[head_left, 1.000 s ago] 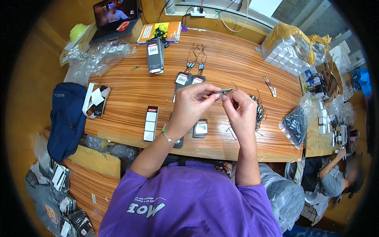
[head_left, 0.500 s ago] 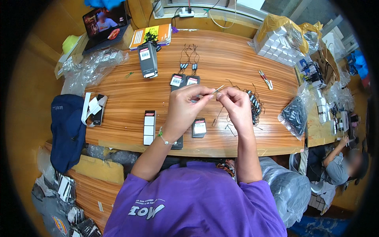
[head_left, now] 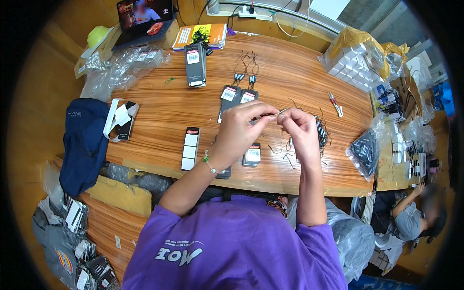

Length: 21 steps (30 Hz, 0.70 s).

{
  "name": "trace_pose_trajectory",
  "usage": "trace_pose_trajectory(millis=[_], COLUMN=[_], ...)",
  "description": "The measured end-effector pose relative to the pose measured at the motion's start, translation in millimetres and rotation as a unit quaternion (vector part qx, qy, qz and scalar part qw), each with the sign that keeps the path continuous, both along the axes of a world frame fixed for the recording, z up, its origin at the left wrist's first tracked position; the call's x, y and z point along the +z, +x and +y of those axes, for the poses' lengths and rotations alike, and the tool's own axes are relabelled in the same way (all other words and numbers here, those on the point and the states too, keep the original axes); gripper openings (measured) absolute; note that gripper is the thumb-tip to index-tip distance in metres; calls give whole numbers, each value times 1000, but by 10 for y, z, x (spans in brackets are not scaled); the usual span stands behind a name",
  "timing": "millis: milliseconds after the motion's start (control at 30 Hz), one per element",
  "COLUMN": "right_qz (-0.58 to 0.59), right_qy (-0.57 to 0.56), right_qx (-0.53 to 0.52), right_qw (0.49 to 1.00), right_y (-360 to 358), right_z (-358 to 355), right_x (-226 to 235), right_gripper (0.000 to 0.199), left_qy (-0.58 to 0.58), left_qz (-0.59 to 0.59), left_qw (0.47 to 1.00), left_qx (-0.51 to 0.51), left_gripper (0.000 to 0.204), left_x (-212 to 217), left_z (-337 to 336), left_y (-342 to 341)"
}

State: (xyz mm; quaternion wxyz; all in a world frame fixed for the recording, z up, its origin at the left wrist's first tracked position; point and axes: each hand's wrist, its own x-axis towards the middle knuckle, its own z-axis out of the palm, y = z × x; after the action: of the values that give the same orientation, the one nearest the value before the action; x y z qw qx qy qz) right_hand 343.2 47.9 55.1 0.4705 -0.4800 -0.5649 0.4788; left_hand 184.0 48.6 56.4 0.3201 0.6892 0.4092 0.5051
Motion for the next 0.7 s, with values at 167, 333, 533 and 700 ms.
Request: trace_pose_trajectory(millis=[167,333,533,700], right_qz=[-19,-242,-83,85], right_qy=[47,265,60,-35], right_qx=[-50,-162,-33,6], right_qw=[997,919,994,996], right_y=[-73,-128,37,47], right_z=[-59,-63,-50,-52], right_x=[-68,26,-141,-135], right_gripper=[12,14,24,14], left_qy=[-21,-99,-194,-92], left_qz=[-17,-115,-203,-119], left_qw=[1000,988,955,988], left_qx=[-1,-25,-96,-31], left_gripper=[14,13,12,10], left_x=[-62,-60,-103,-177], left_z=[-14,0,-20,-23], left_y=[75,-5,-17,21])
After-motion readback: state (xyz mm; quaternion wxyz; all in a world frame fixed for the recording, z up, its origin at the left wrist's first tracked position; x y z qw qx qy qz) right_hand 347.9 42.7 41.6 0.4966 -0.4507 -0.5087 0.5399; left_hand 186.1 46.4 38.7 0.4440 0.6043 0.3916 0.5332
